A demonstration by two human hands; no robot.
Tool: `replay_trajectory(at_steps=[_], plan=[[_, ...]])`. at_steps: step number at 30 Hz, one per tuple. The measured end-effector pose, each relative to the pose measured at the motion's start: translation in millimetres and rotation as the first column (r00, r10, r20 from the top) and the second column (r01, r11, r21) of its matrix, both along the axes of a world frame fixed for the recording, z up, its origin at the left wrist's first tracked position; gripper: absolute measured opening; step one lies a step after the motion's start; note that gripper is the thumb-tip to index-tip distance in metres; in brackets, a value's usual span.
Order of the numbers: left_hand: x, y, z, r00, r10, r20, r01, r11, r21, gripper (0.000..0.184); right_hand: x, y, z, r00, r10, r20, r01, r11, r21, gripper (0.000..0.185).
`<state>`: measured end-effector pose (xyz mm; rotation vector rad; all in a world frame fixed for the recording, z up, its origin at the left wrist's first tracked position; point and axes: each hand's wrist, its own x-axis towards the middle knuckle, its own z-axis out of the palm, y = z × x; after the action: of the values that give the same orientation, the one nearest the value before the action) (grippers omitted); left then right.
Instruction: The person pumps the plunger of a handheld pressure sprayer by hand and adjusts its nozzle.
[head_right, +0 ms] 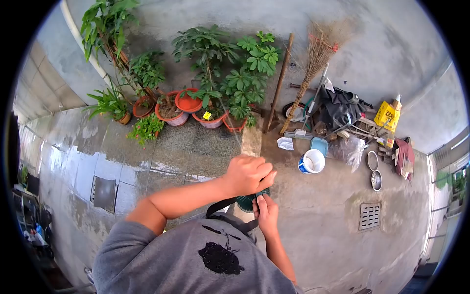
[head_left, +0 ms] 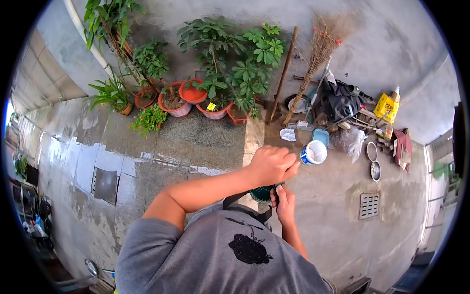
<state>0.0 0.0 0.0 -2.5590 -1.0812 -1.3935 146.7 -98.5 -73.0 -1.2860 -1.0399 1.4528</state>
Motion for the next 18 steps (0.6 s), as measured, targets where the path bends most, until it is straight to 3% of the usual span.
replay_trajectory(at_steps=[2, 6, 8, 11, 13, 18], plan=[[-0.5, -11.3, -34.2, 1.000, -0.015, 0.008, 0.015, 0.997, -0.078, 0.029, -4.1, -4.1, 8.3, 1.000, -0.014, -0.016, 0.014, 1.000, 0.006, 0.032], [11.6, -11.6, -43.8, 0.999, -0.032, -0.016, 0.031, 0.997, -0.072, 0.029, 8.2, -3.8, 4.4, 0.999, -0.002, 0.053, 0.000, 1.000, 0.031, 0.033], [21.6, 2.7, -35.8, 0.996, -0.076, -0.037, 0.075, 0.997, -0.035, 0.029, 17.2, 2.6, 1.1, 0.998, -0.029, 0.048, 0.029, 1.000, 0.005, 0.033], [16.3, 11.5, 32.4, 1.000, -0.018, 0.024, 0.017, 0.999, 0.035, 0.026, 16.6, 1.2, -19.4, 0.997, -0.020, 0.069, 0.024, 0.998, -0.052, 0.032], [19.6, 14.4, 33.2, 0.999, -0.044, 0.002, 0.043, 0.998, 0.045, 0.026, 23.0, -5.5, -21.9, 0.997, -0.023, 0.072, 0.029, 0.997, -0.076, 0.032], [22.7, -3.7, -15.9, 0.998, -0.019, 0.063, 0.022, 0.999, -0.046, 0.029, 33.5, -11.0, -11.8, 0.996, -0.028, 0.090, 0.036, 0.996, -0.084, 0.033]])
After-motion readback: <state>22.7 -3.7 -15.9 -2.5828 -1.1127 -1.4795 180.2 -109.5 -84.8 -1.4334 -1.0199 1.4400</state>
